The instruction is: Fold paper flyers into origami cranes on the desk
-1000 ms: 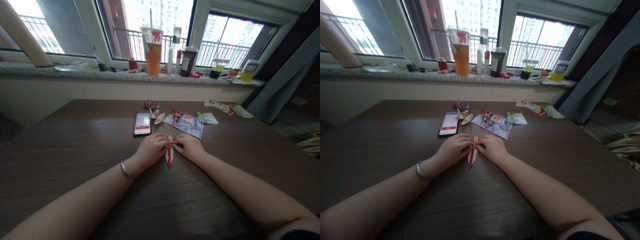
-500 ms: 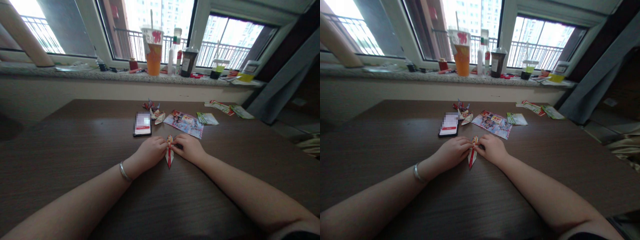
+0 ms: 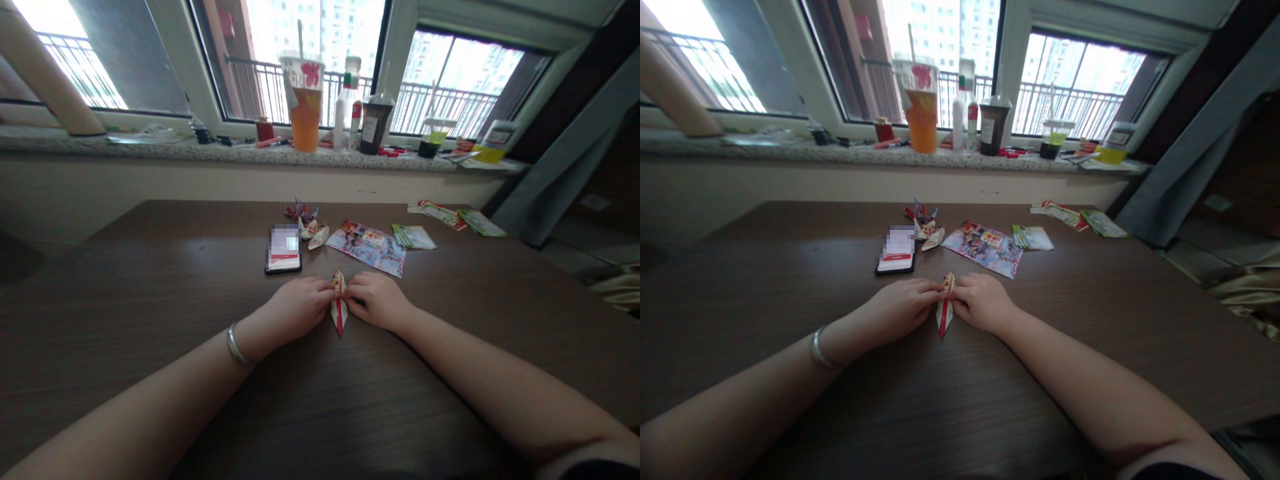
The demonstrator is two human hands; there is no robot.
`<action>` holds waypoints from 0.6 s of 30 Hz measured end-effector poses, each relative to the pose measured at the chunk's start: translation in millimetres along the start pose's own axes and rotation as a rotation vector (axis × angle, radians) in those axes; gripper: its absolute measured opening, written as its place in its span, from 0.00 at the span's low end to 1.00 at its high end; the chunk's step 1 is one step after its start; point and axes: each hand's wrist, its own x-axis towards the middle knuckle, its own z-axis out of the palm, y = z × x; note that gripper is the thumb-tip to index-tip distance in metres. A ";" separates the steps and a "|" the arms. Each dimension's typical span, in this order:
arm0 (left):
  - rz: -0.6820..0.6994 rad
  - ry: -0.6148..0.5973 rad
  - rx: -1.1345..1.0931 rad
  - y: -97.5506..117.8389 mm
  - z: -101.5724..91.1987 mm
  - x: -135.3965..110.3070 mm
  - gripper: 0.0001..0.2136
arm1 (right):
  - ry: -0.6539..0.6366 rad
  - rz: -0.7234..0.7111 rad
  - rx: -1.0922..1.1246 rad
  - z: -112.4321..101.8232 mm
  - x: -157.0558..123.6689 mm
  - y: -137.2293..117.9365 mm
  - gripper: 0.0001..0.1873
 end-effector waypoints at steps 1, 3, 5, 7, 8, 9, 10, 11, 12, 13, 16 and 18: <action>-0.001 -0.003 -0.003 -0.8 -0.3 -0.1 0.17 | -0.005 -0.015 0.001 -0.5 -1.0 0.5 0.08; -0.002 -0.004 -0.007 -2.1 -1.0 -0.2 0.17 | -0.012 -0.037 0.007 -1.7 -3.0 1.4 0.09; -0.003 0.000 -0.002 -2.2 -1.7 -0.3 0.17 | -0.001 -0.059 0.005 -3.5 -4.5 1.8 0.10; -0.002 0.003 0.014 -1.1 -2.6 -0.6 0.16 | 0.020 -0.065 -0.011 -5.8 -5.3 1.1 0.09; -0.002 0.004 0.025 -0.2 -3.2 -0.8 0.15 | 0.030 -0.061 -0.022 -7.1 -5.3 0.5 0.09; -0.001 0.004 0.037 0.6 -3.9 -1.0 0.15 | 0.034 -0.052 -0.032 -8.3 -5.2 -0.3 0.09; 0.000 0.005 0.047 1.4 -4.7 -1.2 0.15 | 0.033 -0.039 -0.040 -9.4 -4.9 -1.2 0.09; 0.001 0.004 0.054 1.9 -5.6 -1.4 0.15 | 0.028 -0.028 -0.045 -10.4 -4.6 -2.1 0.09; 0.003 0.000 0.058 2.1 -6.5 -1.5 0.15 | 0.021 -0.021 -0.046 -11.1 -4.2 -2.8 0.09; 0.006 -0.006 0.060 2.0 -7.4 -1.7 0.15 | 0.014 -0.017 -0.043 -11.5 -3.8 -3.3 0.09; 0.021 -0.036 0.054 -0.2 -9.9 -2.2 0.16 | -0.008 -0.001 -0.014 -11.6 -3.3 -2.9 0.09; 0.030 -0.062 0.039 -2.3 -11.7 -2.7 0.18 | -0.018 0.013 0.023 -10.6 -3.6 -0.6 0.08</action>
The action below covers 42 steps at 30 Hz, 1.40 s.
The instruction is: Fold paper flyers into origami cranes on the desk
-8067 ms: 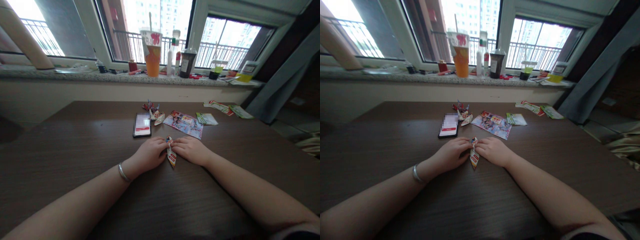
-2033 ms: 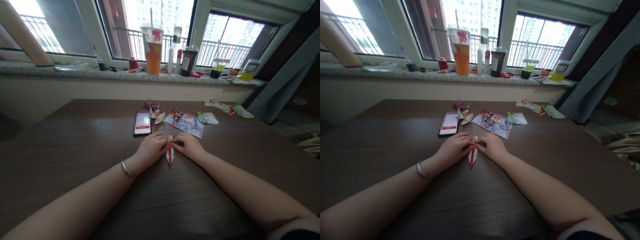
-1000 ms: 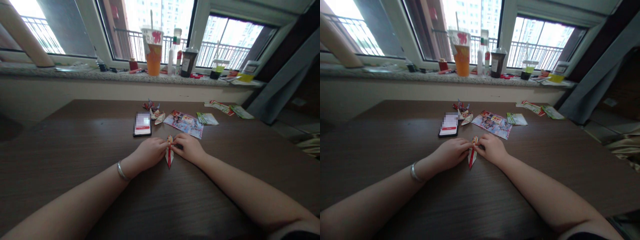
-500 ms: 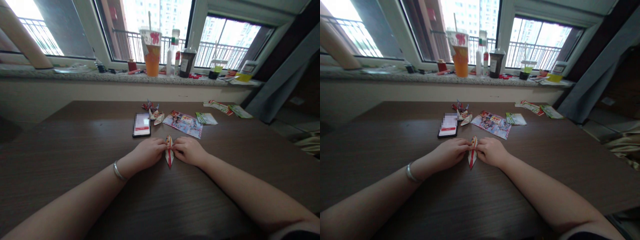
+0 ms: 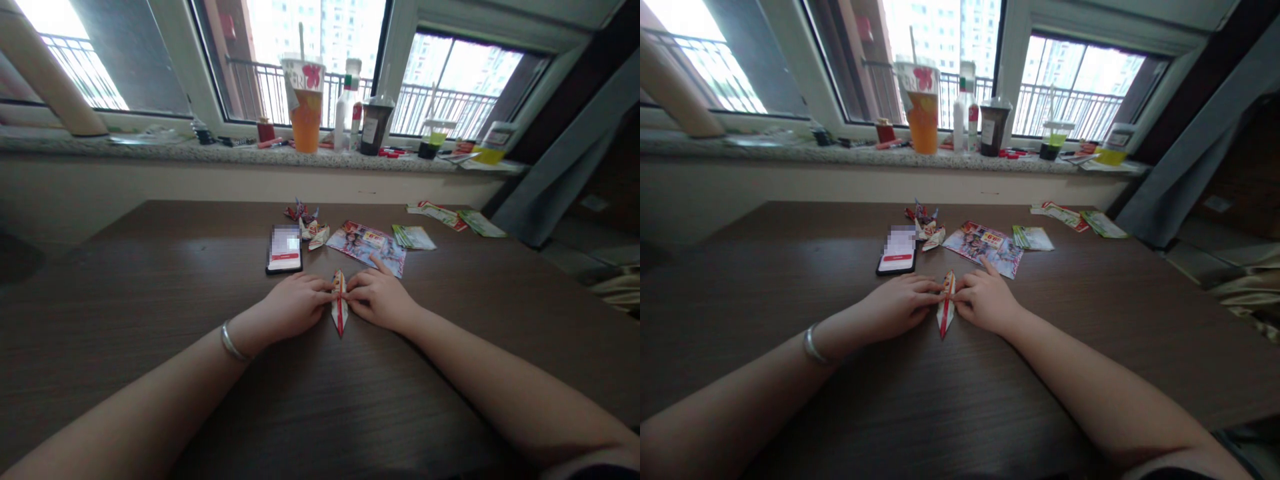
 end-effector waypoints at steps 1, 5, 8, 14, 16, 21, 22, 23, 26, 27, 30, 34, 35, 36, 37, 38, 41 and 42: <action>0.007 -0.017 -0.013 -1.2 -1.0 -0.3 0.18 | -0.002 0.006 0.024 0.7 -0.2 2.0 0.08; 0.004 -0.048 -0.108 -6.4 -4.6 -0.3 0.18 | -0.008 0.028 0.190 6.3 0.3 14.2 0.07; 0.021 -0.035 -0.197 -11.5 -4.0 1.0 0.17 | -0.002 -0.018 0.337 12.4 2.4 23.4 0.08; -0.010 0.085 -0.308 -16.8 7.0 2.0 0.15 | 0.087 0.022 0.398 20.3 4.4 25.6 0.08; -0.027 0.116 -0.308 -16.5 11.2 1.9 0.15 | 0.100 0.012 0.385 21.2 4.2 24.1 0.08; -0.081 0.148 -0.246 -14.1 19.3 1.9 0.15 | 0.129 -0.001 0.328 23.1 4.2 22.6 0.07; -0.092 0.149 -0.231 -13.1 20.3 1.9 0.15 | 0.127 0.003 0.321 23.5 4.2 22.7 0.06; -0.104 0.149 -0.218 -11.7 20.9 1.9 0.16 | 0.123 0.008 0.316 24.0 4.2 23.0 0.05; -0.132 0.143 -0.205 -5.0 21.5 2.2 0.15 | 0.119 0.022 0.309 25.7 3.4 24.0 0.04; -0.134 0.141 -0.206 -2.1 21.5 2.5 0.14 | 0.117 0.024 0.308 26.2 3.1 24.2 0.04; -0.132 0.152 -0.204 5.9 21.9 3.2 0.13 | 0.120 0.016 0.314 26.2 2.7 22.5 0.03; -0.136 0.186 -0.210 9.4 23.7 3.5 0.12 | 0.112 -0.004 0.330 23.1 3.8 15.5 0.02; -0.138 0.193 -0.208 9.1 24.2 3.4 0.12 | 0.104 -0.003 0.330 22.2 4.2 14.0 0.02; -0.143 0.205 -0.203 8.5 24.7 3.1 0.11 | 0.096 0.003 0.329 21.6 4.5 13.0 0.02; -0.149 0.222 -0.193 7.9 25.3 2.8 0.11 | 0.091 0.014 0.328 21.1 4.7 12.6 0.02; -0.156 0.240 -0.180 7.2 26.3 2.4 0.11 | 0.087 0.027 0.326 21.0 4.9 12.6 0.02; -0.152 0.264 -0.139 4.9 31.4 1.0 0.12 | 0.090 0.055 0.329 21.7 5.0 14.6 0.03; -0.143 0.253 -0.132 4.1 33.9 0.6 0.13 | 0.090 0.055 0.332 22.1 5.0 15.3 0.03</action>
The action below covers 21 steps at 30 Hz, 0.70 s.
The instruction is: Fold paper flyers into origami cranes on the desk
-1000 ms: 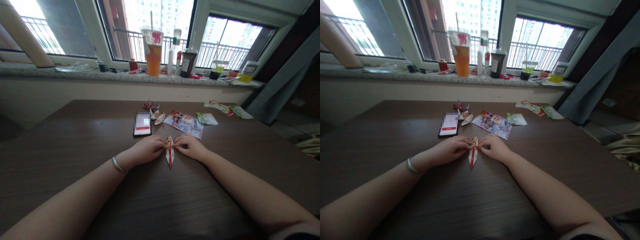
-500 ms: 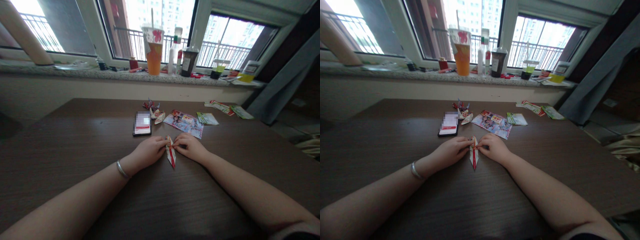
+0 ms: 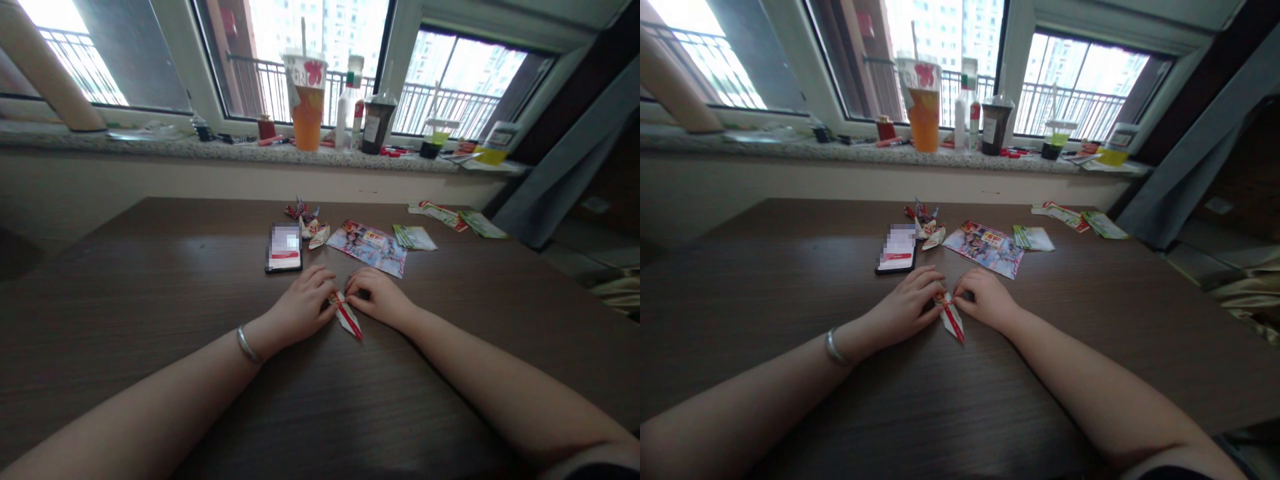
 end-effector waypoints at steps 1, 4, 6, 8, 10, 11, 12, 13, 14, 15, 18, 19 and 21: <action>-0.005 -0.009 0.001 -1.3 2.3 -0.9 0.14 | 0.000 0.000 0.004 0.3 0.0 0.6 0.03; -0.039 -0.031 0.013 -4.7 7.7 -2.9 0.18 | -0.004 0.009 0.009 1.2 -0.2 1.3 0.02; -0.046 -0.047 0.021 -6.0 8.7 -3.5 0.19 | -0.002 0.026 0.007 1.2 -0.1 1.1 0.01; -0.054 -0.063 0.018 -6.5 7.8 -3.4 0.19 | -0.008 0.039 0.006 0.6 0.1 0.5 0.01; -0.070 -0.075 0.001 -6.8 6.4 -3.2 0.18 | -0.015 0.040 0.009 0.0 0.4 -1.4 0.02; -0.081 -0.078 -0.010 -6.9 5.9 -3.1 0.18 | -0.017 0.040 0.016 -0.1 0.4 -3.0 0.03; -0.090 -0.077 -0.024 -7.1 5.7 -3.0 0.19 | -0.015 0.045 0.024 0.0 0.4 -5.1 0.03; -0.098 -0.072 -0.037 -7.3 5.9 -2.9 0.19 | -0.010 0.057 0.030 0.5 0.2 -7.6 0.04; -0.102 -0.064 -0.050 -7.6 6.2 -2.8 0.19 | -0.003 0.073 0.033 1.3 -0.1 -10.3 0.05; -0.100 -0.055 -0.062 -7.8 6.7 -2.8 0.18 | 0.003 0.092 0.028 2.2 -0.4 -12.9 0.07; -0.081 -0.030 -0.096 -8.3 7.6 -2.7 0.17 | 0.002 0.123 -0.008 5.2 -1.4 -17.6 0.09; -0.076 -0.026 -0.106 -8.3 7.5 -2.6 0.17 | 0.003 0.125 -0.009 6.0 -1.5 -17.5 0.09; -0.073 -0.020 -0.121 -8.1 6.8 -2.6 0.17 | 0.014 0.128 0.016 6.8 -1.5 -15.4 0.08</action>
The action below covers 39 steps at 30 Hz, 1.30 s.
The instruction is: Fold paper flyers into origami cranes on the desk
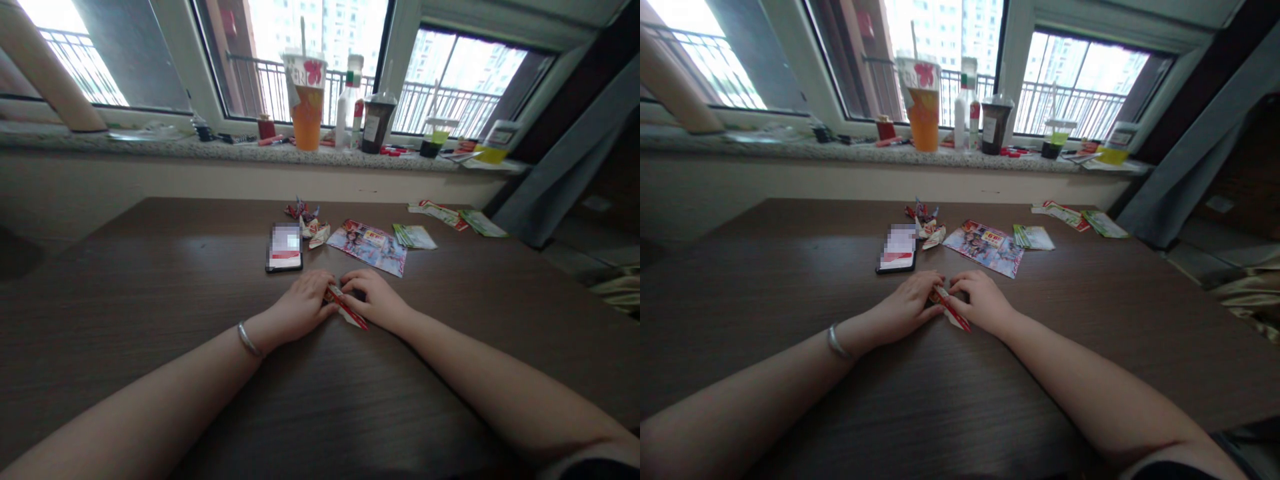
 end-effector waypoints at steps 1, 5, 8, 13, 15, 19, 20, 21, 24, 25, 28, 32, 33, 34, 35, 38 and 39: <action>0.000 0.001 -0.007 0.3 -0.6 0.0 0.16 | 0.007 0.004 0.022 0.2 0.4 1.6 0.07; -0.012 -0.002 -0.042 3.3 -4.6 1.3 0.16 | 0.031 0.030 0.102 0.1 2.4 6.0 0.05; -0.029 0.001 -0.067 6.6 -8.1 3.9 0.15 | 0.046 0.043 0.142 -0.2 4.0 5.2 0.04; -0.072 0.030 -0.114 7.0 -10.0 8.2 0.11 | 0.055 0.033 0.215 -1.2 5.8 1.4 0.03; -0.065 0.034 -0.121 5.4 -9.7 8.8 0.11 | 0.054 0.031 0.225 -1.4 5.5 0.8 0.03; -0.029 0.024 -0.123 3.6 -10.7 9.0 0.07 | 0.039 0.097 0.161 -2.1 3.5 0.4 0.06; -0.027 0.024 -0.124 3.7 -11.1 9.2 0.07 | 0.039 0.109 0.140 -2.3 3.0 0.2 0.06; -0.027 0.026 -0.127 3.8 -11.5 9.4 0.07 | 0.039 0.116 0.122 -2.5 2.5 0.1 0.07; -0.033 0.038 -0.140 4.2 -12.0 9.7 0.06 | 0.037 0.125 0.102 -2.7 1.7 0.1 0.07; -0.035 0.047 -0.143 4.2 -11.8 9.6 0.06 | 0.039 0.136 0.111 -2.7 1.6 0.4 0.07; -0.041 0.067 -0.152 3.7 -11.1 9.1 0.05 | 0.060 0.166 0.153 -3.0 1.7 1.3 0.07; -0.050 0.058 -0.171 2.8 -10.5 8.5 0.05 | 0.058 0.099 0.146 -4.1 1.9 1.4 0.02; -0.053 0.057 -0.173 2.6 -10.2 8.5 0.05 | 0.055 0.083 0.142 -4.3 1.9 1.3 0.02; -0.055 0.058 -0.174 2.3 -9.8 8.5 0.05 | 0.055 0.076 0.140 -4.4 1.8 1.1 0.02; -0.057 0.060 -0.176 1.9 -9.4 8.5 0.05 | 0.054 0.080 0.139 -4.4 1.7 0.9 0.02; -0.059 0.064 -0.173 0.9 -7.7 8.7 0.05 | 0.053 0.117 0.133 -4.2 1.6 0.4 0.03; -0.058 0.066 -0.168 0.6 -7.3 8.8 0.06 | 0.053 0.126 0.130 -4.0 1.7 0.1 0.03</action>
